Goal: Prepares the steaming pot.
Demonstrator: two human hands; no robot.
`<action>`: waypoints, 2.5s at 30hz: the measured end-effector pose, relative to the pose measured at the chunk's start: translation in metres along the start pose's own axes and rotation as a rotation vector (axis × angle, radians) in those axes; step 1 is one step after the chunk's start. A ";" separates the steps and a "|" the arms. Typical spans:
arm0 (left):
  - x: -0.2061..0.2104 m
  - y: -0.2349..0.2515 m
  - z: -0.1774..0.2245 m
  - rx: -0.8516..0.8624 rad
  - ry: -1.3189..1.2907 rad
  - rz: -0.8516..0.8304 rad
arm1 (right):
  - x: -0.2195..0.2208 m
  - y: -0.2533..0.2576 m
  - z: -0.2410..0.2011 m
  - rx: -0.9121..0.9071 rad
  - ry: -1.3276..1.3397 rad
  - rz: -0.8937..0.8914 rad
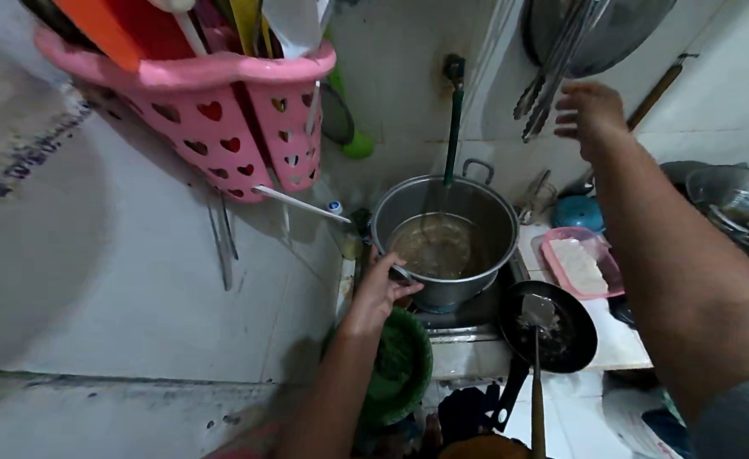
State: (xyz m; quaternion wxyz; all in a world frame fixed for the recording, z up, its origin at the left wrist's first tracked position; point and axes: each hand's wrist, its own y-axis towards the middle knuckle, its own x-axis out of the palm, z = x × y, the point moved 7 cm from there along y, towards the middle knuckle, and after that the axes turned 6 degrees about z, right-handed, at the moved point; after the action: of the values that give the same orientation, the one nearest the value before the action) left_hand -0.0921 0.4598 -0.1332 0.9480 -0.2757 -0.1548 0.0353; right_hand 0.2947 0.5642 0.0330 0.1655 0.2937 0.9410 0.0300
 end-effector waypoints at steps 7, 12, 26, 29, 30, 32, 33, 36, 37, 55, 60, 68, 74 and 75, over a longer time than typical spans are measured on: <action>-0.004 -0.001 0.000 -0.019 -0.007 0.023 | 0.070 0.035 -0.070 -0.197 0.024 -0.228; -0.004 -0.001 0.002 -0.002 0.019 0.016 | 0.124 0.033 -0.083 -0.213 -0.064 -0.375; -0.008 0.002 0.001 -0.054 0.031 0.024 | 0.151 0.053 -0.071 -0.247 -0.111 -0.182; -0.009 0.003 0.000 -0.066 0.034 0.023 | 0.151 0.052 -0.072 -0.246 -0.089 -0.182; -0.008 0.004 0.000 -0.069 0.037 0.020 | 0.151 0.052 -0.072 -0.242 -0.070 -0.188; -0.008 0.004 0.000 -0.070 0.039 0.022 | 0.149 0.050 -0.071 -0.237 -0.011 -0.248; -0.009 0.004 0.000 -0.073 0.034 0.026 | 0.147 0.049 -0.071 -0.240 0.010 -0.307; -0.010 0.005 -0.001 -0.080 0.016 0.032 | 0.141 0.050 -0.074 -0.278 -0.020 -0.453; -0.010 0.005 -0.002 -0.080 0.014 0.031 | 0.139 0.051 -0.076 -0.294 -0.048 -0.481; -0.012 0.003 0.001 -0.075 0.009 0.042 | 0.136 0.040 -0.088 -0.314 -0.165 -0.580; -0.011 0.001 0.002 -0.069 0.008 0.033 | 0.138 0.048 -0.085 -0.342 -0.194 -0.576; -0.009 0.000 0.004 -0.064 0.013 0.032 | 0.138 0.051 -0.086 -0.414 -0.329 -0.552; -0.009 -0.002 0.003 -0.056 0.024 0.024 | 0.138 0.050 -0.084 -0.490 -0.352 -0.581; -0.009 -0.002 0.003 -0.060 0.019 0.031 | 0.138 0.051 -0.084 -0.491 -0.349 -0.581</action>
State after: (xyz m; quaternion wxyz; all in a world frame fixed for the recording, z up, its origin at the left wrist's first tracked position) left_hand -0.1013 0.4583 -0.1315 0.9402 -0.3066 -0.1424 0.0425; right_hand 0.1879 0.6871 0.0791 0.3889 -0.0313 0.9075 0.1555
